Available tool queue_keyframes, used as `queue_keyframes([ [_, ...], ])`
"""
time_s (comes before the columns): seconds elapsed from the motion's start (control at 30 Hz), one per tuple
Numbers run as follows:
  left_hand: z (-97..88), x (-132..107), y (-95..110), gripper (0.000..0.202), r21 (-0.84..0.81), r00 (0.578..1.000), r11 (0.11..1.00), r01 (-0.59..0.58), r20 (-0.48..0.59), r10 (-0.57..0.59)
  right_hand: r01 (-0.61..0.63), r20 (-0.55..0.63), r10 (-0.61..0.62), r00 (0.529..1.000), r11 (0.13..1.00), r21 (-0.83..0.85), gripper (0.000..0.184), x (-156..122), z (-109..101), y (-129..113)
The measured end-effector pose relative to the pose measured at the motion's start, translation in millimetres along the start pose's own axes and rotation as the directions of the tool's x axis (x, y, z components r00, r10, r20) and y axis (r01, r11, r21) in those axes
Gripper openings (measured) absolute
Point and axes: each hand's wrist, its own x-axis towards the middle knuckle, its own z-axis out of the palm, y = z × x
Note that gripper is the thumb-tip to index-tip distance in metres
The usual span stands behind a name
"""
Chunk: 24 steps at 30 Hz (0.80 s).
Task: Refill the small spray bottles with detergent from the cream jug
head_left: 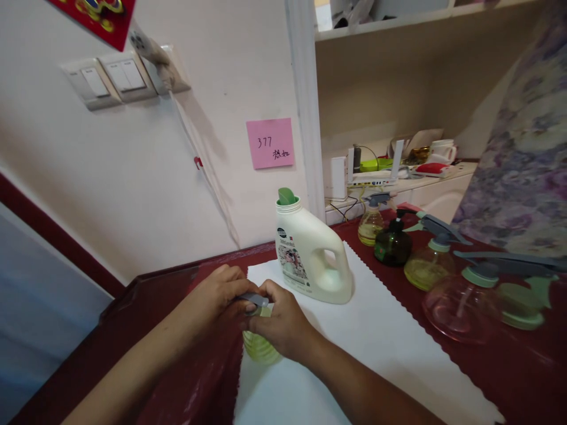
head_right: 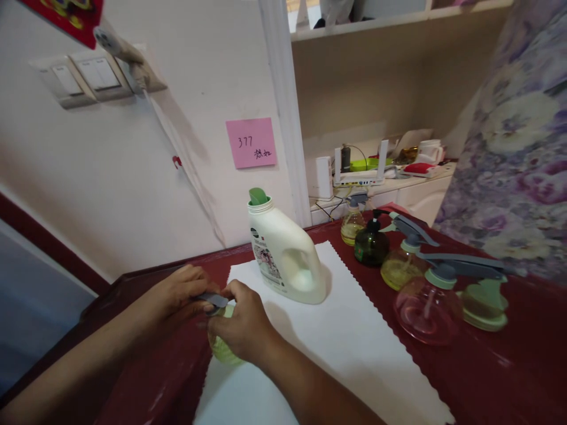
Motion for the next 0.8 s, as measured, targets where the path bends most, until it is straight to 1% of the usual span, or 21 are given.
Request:
queue_keyframes([
  [0.07,-0.1,0.4,0.0,0.042,0.002,1.000,1.000,-0.007,-0.002,0.007,-0.026,-0.022,0.026,0.999,1.000,-0.001,0.035,0.5,2.6,1.8],
  [0.1,0.1,0.2,-0.4,0.043,0.001,1.000,1.000,-0.012,-0.004,0.012,-0.025,-0.007,0.025,1.000,1.000,-0.004,0.037,0.5,2.3,1.3],
  [0.13,0.4,-0.2,-1.0,0.043,0.001,1.000,1.000,-0.010,-0.005,0.010,-0.017,0.022,0.017,1.000,1.000,-0.009,0.041,0.1,0.9,-0.1],
  [0.23,1.3,-2.1,-2.5,0.042,-0.003,1.000,1.000,0.011,-0.013,-0.011,-0.007,0.132,0.015,0.991,0.998,-0.057,0.061,-3.2,-6.3,-6.8],
  [0.3,1.4,-3.3,-3.2,0.042,-0.007,1.000,1.000,0.014,-0.013,-0.014,-0.034,0.167,0.055,0.985,0.992,-0.124,0.060,-6.8,-8.5,-10.1],
  [0.37,1.2,-4.8,-3.1,0.041,-0.006,1.000,1.000,0.008,-0.014,-0.008,-0.060,0.158,0.090,0.983,0.981,-0.186,0.051,-10.7,-6.9,-12.3],
  [0.43,1.0,-7.5,-0.7,0.039,0.009,1.000,1.000,0.000,-0.028,0.000,-0.062,0.140,0.093,0.986,0.974,-0.216,0.046,-14.4,-3.2,-15.3],
  [0.53,-0.2,-14.6,12.6,0.036,0.040,0.994,0.999,-0.003,-0.113,0.008,-0.051,0.128,0.080,0.989,0.974,-0.220,0.041,-21.0,-1.1,-24.4],
  [0.63,-4.9,-27.2,35.8,0.052,0.065,0.966,0.997,0.039,-0.259,-0.021,-0.040,0.129,0.067,0.989,0.979,-0.199,0.037,-33.7,-10.6,-37.3],
  [0.67,-7.4,-32.8,42.8,0.057,0.068,0.947,0.994,0.081,-0.315,-0.055,-0.031,0.120,0.055,0.991,0.980,-0.198,0.037,-40.0,-16.9,-41.3],
  [0.73,-12.1,-46.0,50.4,0.059,0.082,0.903,0.982,0.171,-0.413,-0.123,-0.015,0.077,0.032,0.997,0.977,-0.212,0.042,-55.5,-34.4,-47.4],
  [0.77,-13.7,-53.3,49.9,0.058,0.090,0.880,0.975,0.204,-0.453,-0.142,-0.016,0.043,0.027,0.999,0.974,-0.227,0.045,-64.3,-45.2,-49.4],
  [0.8,-14.6,-60.7,46.6,0.060,0.093,0.866,0.973,0.213,-0.480,-0.144,-0.030,0.007,0.033,0.999,0.969,-0.245,0.047,-73.4,-57.1,-51.0],
])
